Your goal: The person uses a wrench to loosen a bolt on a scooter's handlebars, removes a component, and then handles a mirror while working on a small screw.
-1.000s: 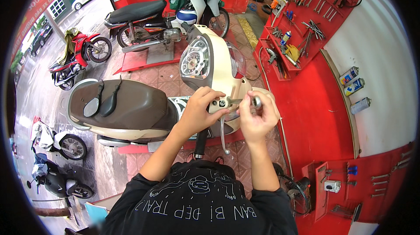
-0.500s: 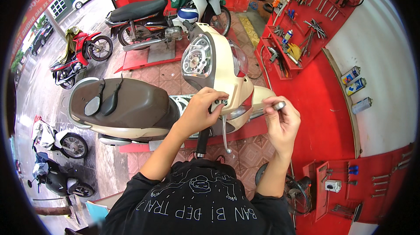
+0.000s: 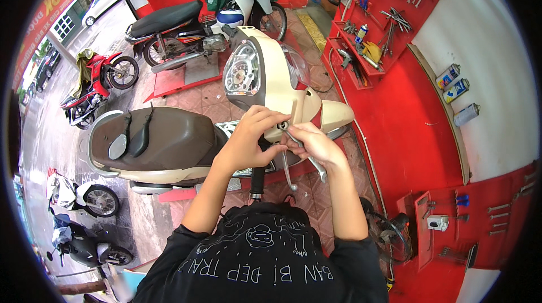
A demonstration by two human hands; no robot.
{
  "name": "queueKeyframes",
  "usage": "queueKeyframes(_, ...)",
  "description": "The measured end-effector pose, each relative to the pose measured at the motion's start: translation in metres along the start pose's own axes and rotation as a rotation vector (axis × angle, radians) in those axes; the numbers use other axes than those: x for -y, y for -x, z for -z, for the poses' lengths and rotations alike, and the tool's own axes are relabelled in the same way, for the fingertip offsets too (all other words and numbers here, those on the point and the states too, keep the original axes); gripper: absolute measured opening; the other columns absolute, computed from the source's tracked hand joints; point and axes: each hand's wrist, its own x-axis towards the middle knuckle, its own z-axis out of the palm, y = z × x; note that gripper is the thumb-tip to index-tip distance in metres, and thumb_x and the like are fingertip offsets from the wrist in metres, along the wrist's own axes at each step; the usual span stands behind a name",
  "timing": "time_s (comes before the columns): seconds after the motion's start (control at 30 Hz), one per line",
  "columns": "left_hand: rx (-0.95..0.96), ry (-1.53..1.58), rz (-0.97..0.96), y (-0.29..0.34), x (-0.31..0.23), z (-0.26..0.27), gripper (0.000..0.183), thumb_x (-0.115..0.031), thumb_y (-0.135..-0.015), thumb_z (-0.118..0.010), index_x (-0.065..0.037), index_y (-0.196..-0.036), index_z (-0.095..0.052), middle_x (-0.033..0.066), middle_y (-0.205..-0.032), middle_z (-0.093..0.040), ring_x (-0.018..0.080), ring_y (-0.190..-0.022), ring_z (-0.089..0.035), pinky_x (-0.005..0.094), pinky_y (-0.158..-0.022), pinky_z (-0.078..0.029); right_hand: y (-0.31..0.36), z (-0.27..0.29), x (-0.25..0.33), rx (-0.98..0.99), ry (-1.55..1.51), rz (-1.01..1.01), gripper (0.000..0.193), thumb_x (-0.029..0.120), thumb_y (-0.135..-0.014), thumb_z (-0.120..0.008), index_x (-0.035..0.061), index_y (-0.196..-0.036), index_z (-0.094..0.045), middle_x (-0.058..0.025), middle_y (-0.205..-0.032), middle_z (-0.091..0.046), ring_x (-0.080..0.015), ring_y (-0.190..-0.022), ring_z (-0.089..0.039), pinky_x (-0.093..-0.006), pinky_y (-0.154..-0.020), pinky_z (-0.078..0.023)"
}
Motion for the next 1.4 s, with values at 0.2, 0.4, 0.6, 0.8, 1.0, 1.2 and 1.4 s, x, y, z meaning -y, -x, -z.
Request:
queueKeyframes(0.2, 0.063, 0.124, 0.000, -0.010, 0.028, -0.002, 0.044, -0.012, -0.076, -0.086, -0.006, -0.119, -0.076, 0.0127, -0.105, -0.073, 0.0309, -0.103, -0.066, 0.0402, -0.089, -0.052, -0.018, 0.009, 0.018, 0.105, 0.106, -0.065, 0.030, 0.025, -0.110, -0.053, 0.0029, -0.095, -0.068, 0.0031, -0.070, -0.054, -0.0036, -0.054, -0.042, -0.0215, -0.047, -0.031)
queueKeyframes(0.4, 0.039, 0.093, 0.053, -0.015, 0.021, -0.005, 0.036, -0.016, -0.079, -0.087, -0.006, -0.112, -0.078, 0.0089, -0.091, -0.074, 0.0274, -0.093, -0.065, 0.0375, -0.080, -0.053, -0.011, 0.027, 0.023, 0.197, 0.317, 0.020, 0.036, 0.030, -0.112, -0.050, 0.0002, -0.108, -0.071, 0.0026, -0.069, -0.055, -0.0059, -0.057, -0.047, -0.0223, -0.050, -0.037)
queueKeyframes(0.6, -0.034, 0.000, 0.081, -0.012, 0.016, -0.011, 0.032, -0.016, -0.078, -0.088, -0.007, -0.107, -0.079, 0.0081, -0.087, -0.074, 0.0263, -0.089, -0.064, 0.0356, -0.079, -0.052, -0.006, 0.065, 0.023, 0.199, 0.701, 0.060, 0.038, 0.032, -0.112, -0.051, 0.0012, -0.106, -0.072, 0.0025, -0.066, -0.055, -0.0071, -0.059, -0.051, -0.0267, -0.056, -0.045)
queueKeyframes(0.8, -0.092, -0.016, 0.038, -0.010, 0.021, -0.008, 0.031, -0.016, -0.077, -0.089, -0.007, -0.105, -0.079, 0.0077, -0.095, -0.076, 0.0246, -0.091, -0.065, 0.0373, -0.080, -0.053, 0.013, 0.047, 0.023, 0.099, 0.737, 0.019, 0.036, 0.031, -0.111, -0.051, 0.0033, -0.102, -0.072, 0.0040, -0.066, -0.054, -0.0070, -0.056, -0.050, -0.0271, -0.054, -0.045)
queueKeyframes(1.0, -0.034, 0.103, 0.075, -0.008, 0.022, 0.000, 0.040, -0.012, -0.074, -0.088, -0.007, -0.112, -0.077, 0.0073, -0.102, -0.076, 0.0249, -0.093, -0.066, 0.0374, -0.081, -0.053, 0.046, -0.045, -0.043, -0.044, -0.072, 0.028, 0.019, 0.022, -0.114, -0.041, 0.0078, -0.125, -0.049, 0.0013, -0.078, -0.046, -0.0110, -0.056, -0.050, -0.0251, -0.051, -0.041)
queueKeyframes(1.2, -0.002, 0.220, 0.133, -0.003, 0.022, 0.009, 0.045, -0.004, -0.072, -0.081, -0.008, -0.116, -0.075, 0.0095, -0.105, -0.075, 0.0269, -0.097, -0.065, 0.0371, -0.082, -0.053, 0.038, -0.064, -0.044, -0.043, -0.395, 0.042, 0.020, 0.022, -0.115, -0.037, 0.0090, -0.128, -0.047, 0.0023, -0.077, -0.037, -0.0085, -0.056, -0.038, -0.0233, -0.052, -0.032)
queueKeyframes(1.4, 0.027, 0.093, 0.089, -0.006, 0.017, 0.006, 0.044, 0.001, -0.073, -0.077, -0.005, -0.116, -0.074, 0.0114, -0.105, -0.073, 0.0298, -0.101, -0.064, 0.0374, -0.085, -0.052, 0.037, -0.074, -0.059, 0.034, -0.542, 0.146, 0.029, 0.023, -0.116, -0.034, 0.0086, -0.137, -0.047, 0.0028, -0.077, -0.036, -0.0076, -0.059, -0.036, -0.0232, -0.056, -0.030)
